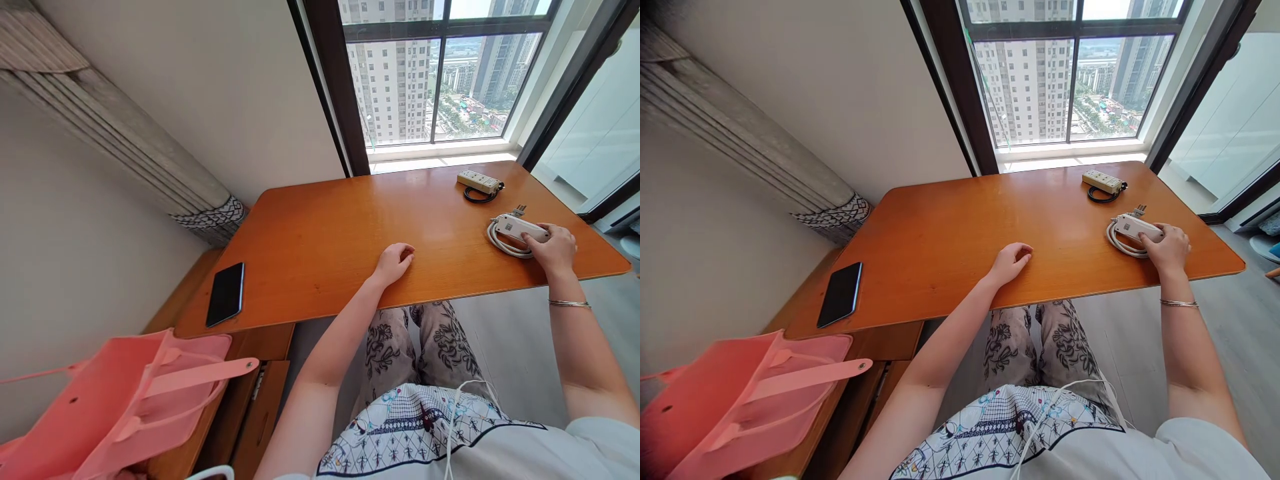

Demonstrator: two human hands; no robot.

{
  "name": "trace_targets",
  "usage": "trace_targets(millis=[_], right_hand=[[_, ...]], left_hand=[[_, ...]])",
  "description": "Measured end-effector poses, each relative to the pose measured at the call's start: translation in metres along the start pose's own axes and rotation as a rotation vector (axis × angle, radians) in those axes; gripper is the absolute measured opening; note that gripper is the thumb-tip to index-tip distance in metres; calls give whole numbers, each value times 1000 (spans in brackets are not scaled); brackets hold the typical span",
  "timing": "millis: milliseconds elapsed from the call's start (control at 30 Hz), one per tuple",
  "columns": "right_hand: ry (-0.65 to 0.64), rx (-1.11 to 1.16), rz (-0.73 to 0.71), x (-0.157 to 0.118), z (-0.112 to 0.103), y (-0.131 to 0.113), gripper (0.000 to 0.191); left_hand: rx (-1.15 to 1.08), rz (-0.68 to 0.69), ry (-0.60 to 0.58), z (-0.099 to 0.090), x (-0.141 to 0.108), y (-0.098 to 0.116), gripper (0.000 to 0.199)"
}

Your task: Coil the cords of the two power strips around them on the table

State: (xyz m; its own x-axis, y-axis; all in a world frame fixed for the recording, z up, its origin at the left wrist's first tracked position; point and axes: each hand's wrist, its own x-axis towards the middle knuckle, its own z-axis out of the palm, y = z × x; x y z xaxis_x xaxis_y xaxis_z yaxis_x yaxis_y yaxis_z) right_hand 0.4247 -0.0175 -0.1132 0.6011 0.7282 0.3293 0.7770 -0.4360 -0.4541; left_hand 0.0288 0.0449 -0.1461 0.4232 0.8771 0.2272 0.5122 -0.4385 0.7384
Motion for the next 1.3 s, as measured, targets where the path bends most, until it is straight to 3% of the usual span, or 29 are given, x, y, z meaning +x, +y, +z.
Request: trace_targets(millis=[100,167,367,433,567,767,1000,1133,1300], right_hand=[[-5,-44,-25,-6,-2,-7,71],[44,-38,-71,-10,-2,-12,75],[207,-63,-246,-26,2,-17,49],[159,-93,-328,-34,4,-17,37],[-4,-170,-461,-45,14,-19,41],[-89,-339,-412,-42,29,-35,46],[-154,-225,-343,-26,39,-35,36],[-165,-209,-340,-23,39,-34,38],[-151,-294,-331,-28,32,-51,43]], left_hand=[[17,8,-5,0,0,0,17],[22,15,-4,0,0,0,16],[27,27,-1,-1,-1,0,15],[32,33,-5,-1,-1,1,15],[36,52,-6,-2,-1,0,15],[37,58,-1,-1,-1,-1,14],[34,69,-6,-1,-2,-1,14],[38,69,-9,-1,-2,-1,15],[40,77,-7,-1,-2,-1,14]])
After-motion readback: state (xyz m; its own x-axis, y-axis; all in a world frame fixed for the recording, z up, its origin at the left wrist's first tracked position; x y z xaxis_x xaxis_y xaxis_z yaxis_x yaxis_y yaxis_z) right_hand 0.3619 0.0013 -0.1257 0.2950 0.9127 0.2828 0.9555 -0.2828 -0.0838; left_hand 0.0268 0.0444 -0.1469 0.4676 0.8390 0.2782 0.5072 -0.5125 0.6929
